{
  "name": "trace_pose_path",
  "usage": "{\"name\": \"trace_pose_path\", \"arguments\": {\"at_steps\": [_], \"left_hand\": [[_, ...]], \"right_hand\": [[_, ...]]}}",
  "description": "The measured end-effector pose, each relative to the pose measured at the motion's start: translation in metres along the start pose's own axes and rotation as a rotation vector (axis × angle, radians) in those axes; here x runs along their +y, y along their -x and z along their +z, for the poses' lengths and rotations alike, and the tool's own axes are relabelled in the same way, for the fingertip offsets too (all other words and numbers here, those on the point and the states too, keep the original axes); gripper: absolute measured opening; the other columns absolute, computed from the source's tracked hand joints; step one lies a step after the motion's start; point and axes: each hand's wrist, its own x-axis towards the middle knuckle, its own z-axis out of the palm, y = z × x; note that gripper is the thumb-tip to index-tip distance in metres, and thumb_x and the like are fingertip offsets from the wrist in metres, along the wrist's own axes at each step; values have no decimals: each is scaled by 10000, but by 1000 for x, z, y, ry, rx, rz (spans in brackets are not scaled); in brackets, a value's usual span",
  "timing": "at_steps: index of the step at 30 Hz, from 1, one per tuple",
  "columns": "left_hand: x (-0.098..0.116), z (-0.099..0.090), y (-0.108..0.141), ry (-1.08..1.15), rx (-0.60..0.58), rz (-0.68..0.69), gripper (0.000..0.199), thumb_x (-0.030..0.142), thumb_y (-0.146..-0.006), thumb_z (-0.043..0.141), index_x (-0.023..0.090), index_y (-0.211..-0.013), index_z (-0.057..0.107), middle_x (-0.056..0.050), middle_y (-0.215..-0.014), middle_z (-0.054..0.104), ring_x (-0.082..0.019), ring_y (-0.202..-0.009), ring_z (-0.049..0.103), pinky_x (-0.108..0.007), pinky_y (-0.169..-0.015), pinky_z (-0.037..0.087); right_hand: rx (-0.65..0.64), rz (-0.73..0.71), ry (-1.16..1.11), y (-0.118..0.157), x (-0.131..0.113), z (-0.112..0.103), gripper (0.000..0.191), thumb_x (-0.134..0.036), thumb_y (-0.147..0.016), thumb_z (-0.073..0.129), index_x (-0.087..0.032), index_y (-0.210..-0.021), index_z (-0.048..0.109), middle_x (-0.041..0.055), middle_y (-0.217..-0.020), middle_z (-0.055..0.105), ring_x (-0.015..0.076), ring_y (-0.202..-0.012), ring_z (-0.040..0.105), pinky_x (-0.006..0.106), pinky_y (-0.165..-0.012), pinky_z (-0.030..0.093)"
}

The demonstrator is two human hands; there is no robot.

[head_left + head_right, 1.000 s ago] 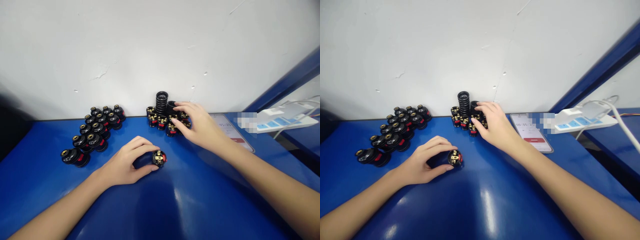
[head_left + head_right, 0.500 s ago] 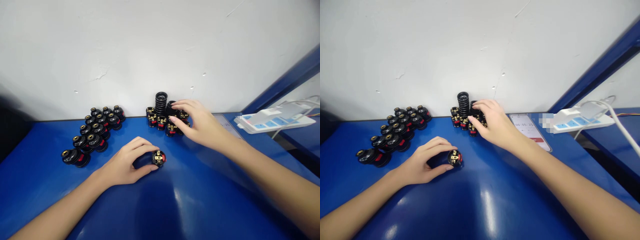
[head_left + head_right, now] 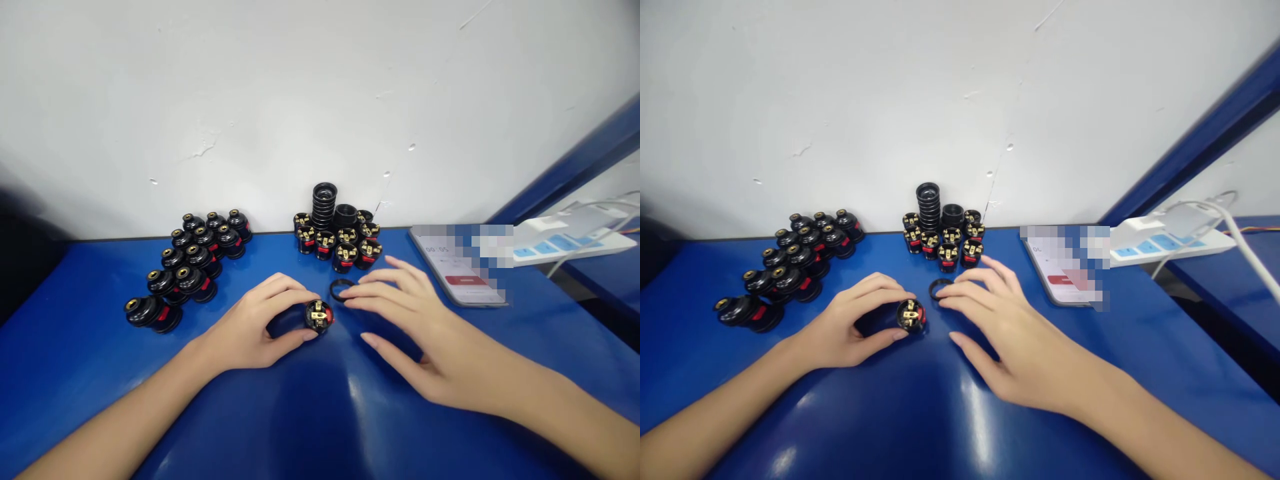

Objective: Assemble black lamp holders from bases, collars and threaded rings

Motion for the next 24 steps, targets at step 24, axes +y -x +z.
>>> {"name": "trace_pose_path", "arguments": {"at_steps": [24], "left_hand": [[2, 0, -2, -2, -12, -6, 444, 224, -996, 790, 219, -1421, 662, -108, -1246, 739, -230, -1136, 710, -377, -1017, 608]], "right_hand": [[534, 138, 134, -128, 67, 13, 169, -128, -1020, 642, -183, -1049, 799, 161, -1241, 709, 310, -1041, 735, 547, -1028, 599]]}}
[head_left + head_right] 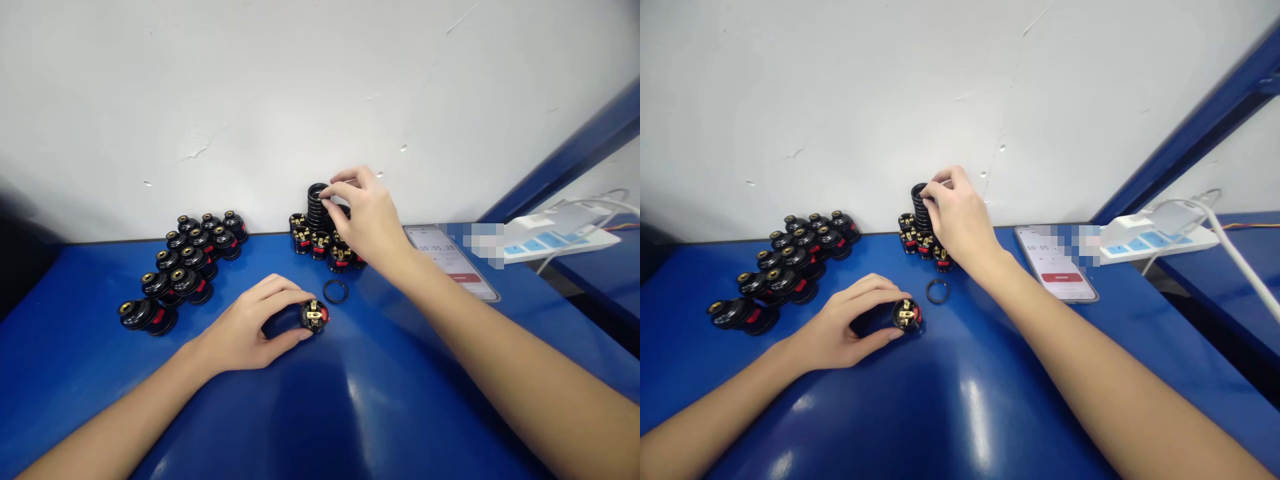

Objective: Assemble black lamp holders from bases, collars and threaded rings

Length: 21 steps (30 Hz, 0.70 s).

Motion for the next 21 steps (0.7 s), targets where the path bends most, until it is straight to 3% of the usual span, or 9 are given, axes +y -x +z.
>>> {"name": "trace_pose_path", "arguments": {"at_steps": [6, 11, 14, 18, 21], "left_hand": [[0, 0, 1, 4, 0, 0, 444, 227, -991, 795, 206, -1416, 667, -116, -1245, 737, -231, -1137, 710, -371, -1024, 604], [0, -1, 2, 6, -1, -1, 447, 221, -996, 790, 213, -1423, 660, -110, -1245, 737, -229, -1147, 707, -371, -1033, 603], [0, -1, 1, 9, -1, -1, 449, 221, -998, 790, 213, -1426, 657, -111, -1257, 733, -227, -1154, 708, -369, -1039, 602], [0, -1, 2, 4, -1, 0, 446, 224, -1002, 786, 217, -1428, 653, -108, -1260, 735, -225, -1160, 710, -366, -1037, 606], [0, -1, 4, 2, -2, 11, 446, 230, -1008, 780, 224, -1433, 645, -105, -1257, 741, -224, -1154, 714, -368, -1028, 611]], "right_hand": [[13, -17, -5, -3, 1, 2, 137, -115, -1010, 672, -196, -981, 778, 139, -1212, 717, 292, -1009, 739, 542, -1014, 602], [94, -68, -27, -3, -19, -17, 139, -108, -1032, 697, -207, -1015, 792, 135, -1207, 746, 303, -1111, 757, 514, -1044, 603], [17, -137, -101, 11, -34, -30, 132, -114, -1051, 699, -203, -1031, 794, 136, -1238, 751, 270, -1059, 780, 483, -1017, 632], [-141, -175, -146, 44, -41, -36, 147, -108, -1074, 667, -175, -1048, 795, 174, -1275, 731, 277, -1130, 772, 451, -971, 660], [-200, -197, -118, 66, -40, -32, 117, -133, -1057, 707, -159, -1035, 819, 201, -1281, 732, 334, -1217, 726, 539, -1049, 624]]}}
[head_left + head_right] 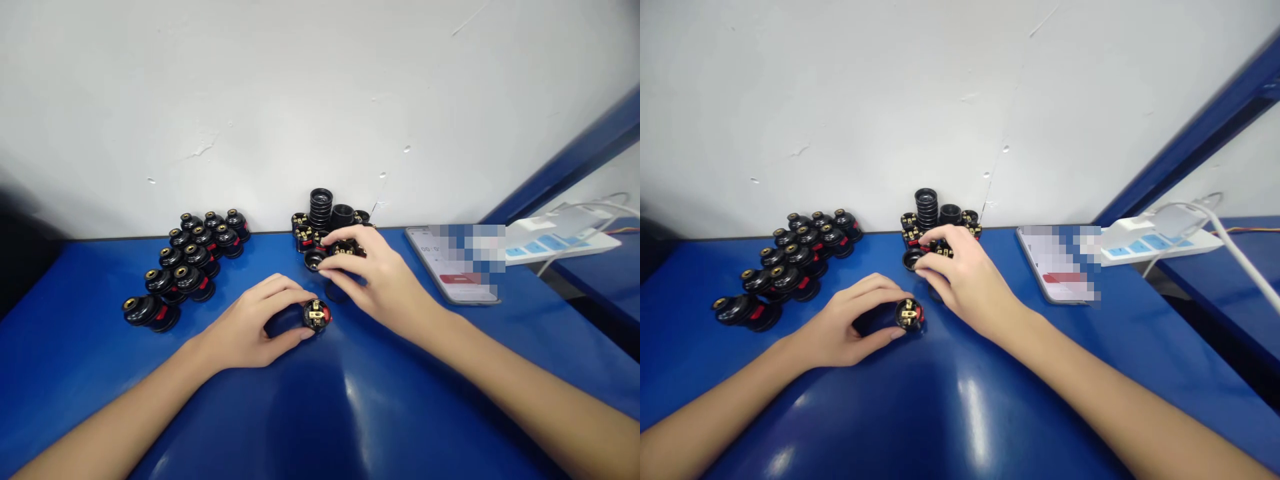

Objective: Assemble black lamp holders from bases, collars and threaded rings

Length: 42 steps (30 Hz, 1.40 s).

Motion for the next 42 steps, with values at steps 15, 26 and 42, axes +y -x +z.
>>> {"name": "trace_pose_path", "arguments": {"at_steps": [15, 26, 42], "left_hand": [[0, 0, -2, 1, 6, 2, 452, 235, -998, 787, 229, -1429, 649, -109, -1250, 745, -229, -1134, 727, -371, -1013, 626], [4, 0, -4, -45, 6, -9, 469, 275, -1010, 783, 225, -1455, 643, -124, -1280, 737, -241, -1157, 736, -379, -1023, 631], [13, 10, -8, 26, 82, -106, 385, 225, -1002, 781, 222, -1372, 672, -105, -1224, 753, -209, -1073, 743, -345, -958, 642]], "right_hand": [[-46, 103, 174, 19, -19, -3, 142, -143, -1003, 735, -191, -1128, 783, 219, -1371, 679, 415, -1293, 625, 679, -1086, 571], [-208, 198, 55, 52, -24, -3, 141, -143, -1025, 695, -166, -1150, 758, 242, -1386, 713, 400, -1246, 750, 603, -1030, 682], [76, 594, -747, 45, -27, -2, 328, -261, -1038, 742, -261, -1361, 680, 111, -1267, 806, 251, -1122, 849, 393, -1004, 738]]}}
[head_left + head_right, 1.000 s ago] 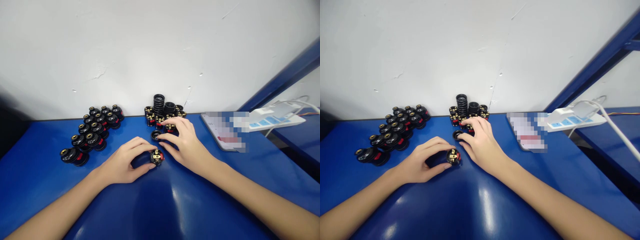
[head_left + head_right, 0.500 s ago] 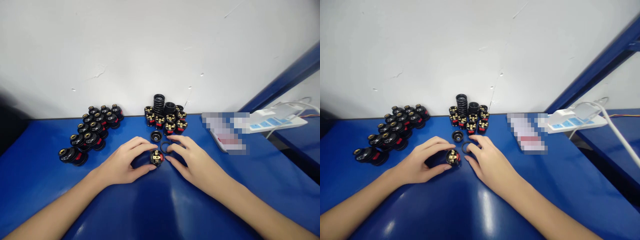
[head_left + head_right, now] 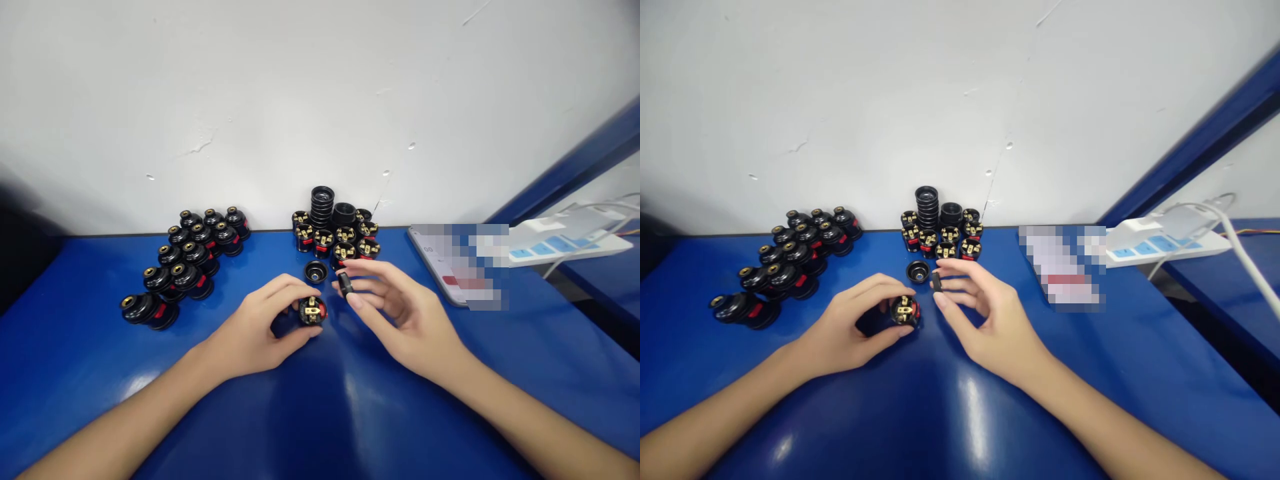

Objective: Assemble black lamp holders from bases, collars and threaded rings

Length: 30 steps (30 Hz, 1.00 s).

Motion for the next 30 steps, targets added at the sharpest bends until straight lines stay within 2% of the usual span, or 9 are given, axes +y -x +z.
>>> {"name": "trace_pose_path", "arguments": {"at_steps": [3, 8, 13, 20, 27, 30], "left_hand": [[-1, 0, -1, 47, 59, -72, 319, 206, -977, 783, 214, -1290, 718, -97, -1162, 762, -191, -956, 733, -329, -856, 650], [-2, 6, -2, 352, 156, -244, 312, 210, -933, 837, 181, -1224, 726, -99, -1160, 802, -201, -1028, 809, -323, -947, 681], [-2, 11, -2, 583, 185, -339, 314, 201, -907, 878, 168, -1175, 717, -94, -1130, 839, -185, -1038, 829, -276, -932, 681], [-5, 11, 1, 642, 157, -383, 334, 235, -899, 903, 158, -1170, 723, -105, -1111, 842, -192, -1017, 827, -304, -933, 688], [-5, 11, 1, 697, 127, -401, 343, 204, -876, 921, 166, -1162, 735, -90, -1117, 847, -156, -969, 829, -268, -920, 686], [-6, 11, 0, 670, 122, -406, 384, 199, -862, 934, 160, -1200, 755, -101, -1106, 855, -154, -901, 828, -275, -875, 700]], "right_hand": [[-62, -5, -18, 1, 2, 3, 283, -213, -1010, 756, -246, -1286, 702, 102, -1213, 786, 258, -1122, 842, 405, -1007, 740], [-103, -38, -41, 0, 10, 0, 323, -154, -968, 793, -248, -1264, 701, 83, -1246, 725, 254, -1176, 817, 437, -1074, 711], [-150, -69, -96, -1, 17, -3, 363, -153, -969, 809, -268, -1298, 708, 82, -1288, 704, 264, -1213, 800, 467, -1072, 715], [-123, -170, -82, -2, 16, -2, 350, -130, -947, 830, -277, -1255, 756, 88, -1288, 700, 260, -1213, 787, 471, -1055, 728], [-129, -196, -83, -2, 15, -3, 333, -97, -927, 839, -275, -1202, 779, 92, -1252, 715, 264, -1197, 793, 467, -1018, 744], [-143, -160, -107, -3, 16, -4, 301, -124, -927, 854, -263, -1187, 792, 96, -1254, 722, 274, -1192, 803, 495, -1025, 737]]}}
